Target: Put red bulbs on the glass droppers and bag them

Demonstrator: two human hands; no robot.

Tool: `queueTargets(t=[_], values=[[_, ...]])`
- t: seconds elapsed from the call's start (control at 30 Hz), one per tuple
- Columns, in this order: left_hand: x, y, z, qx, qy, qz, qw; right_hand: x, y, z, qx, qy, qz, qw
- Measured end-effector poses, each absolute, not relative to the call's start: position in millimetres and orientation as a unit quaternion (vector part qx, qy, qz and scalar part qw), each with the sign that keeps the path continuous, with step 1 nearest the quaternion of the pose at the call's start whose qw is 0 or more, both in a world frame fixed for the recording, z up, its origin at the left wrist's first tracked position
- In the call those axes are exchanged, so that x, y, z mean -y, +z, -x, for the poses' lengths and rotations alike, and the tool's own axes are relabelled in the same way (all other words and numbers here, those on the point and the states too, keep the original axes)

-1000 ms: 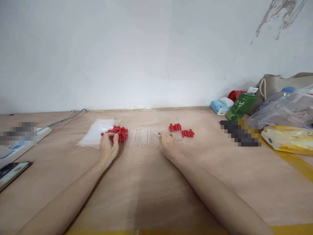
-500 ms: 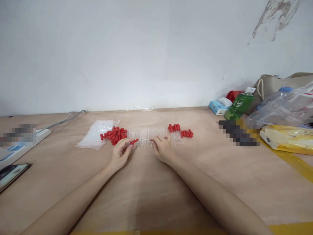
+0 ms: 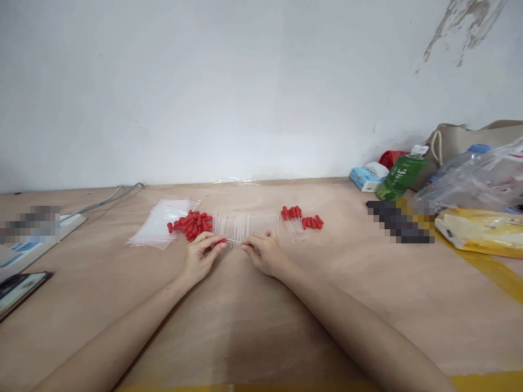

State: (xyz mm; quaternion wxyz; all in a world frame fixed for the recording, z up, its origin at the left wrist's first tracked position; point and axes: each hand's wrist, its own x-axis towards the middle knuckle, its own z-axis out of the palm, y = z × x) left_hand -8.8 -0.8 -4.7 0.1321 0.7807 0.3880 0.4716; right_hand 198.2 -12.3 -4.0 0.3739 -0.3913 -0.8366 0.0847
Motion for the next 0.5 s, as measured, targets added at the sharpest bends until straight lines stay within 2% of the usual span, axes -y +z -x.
queueTargets(t=[0.17,0.33,0.5], values=[[4,-1,10,-0.349,0.441,-0.817,0.13,10,0,-204,0.851,0.085,0.376,0.357],[8,1,10,-0.341,0.399,-0.844,0.111,11,5,-209,0.869,0.036,0.379,0.315],[12,3,8,-0.348,0.375,-0.853,0.103,13,5,-209,0.871,-0.014,0.382,0.31]])
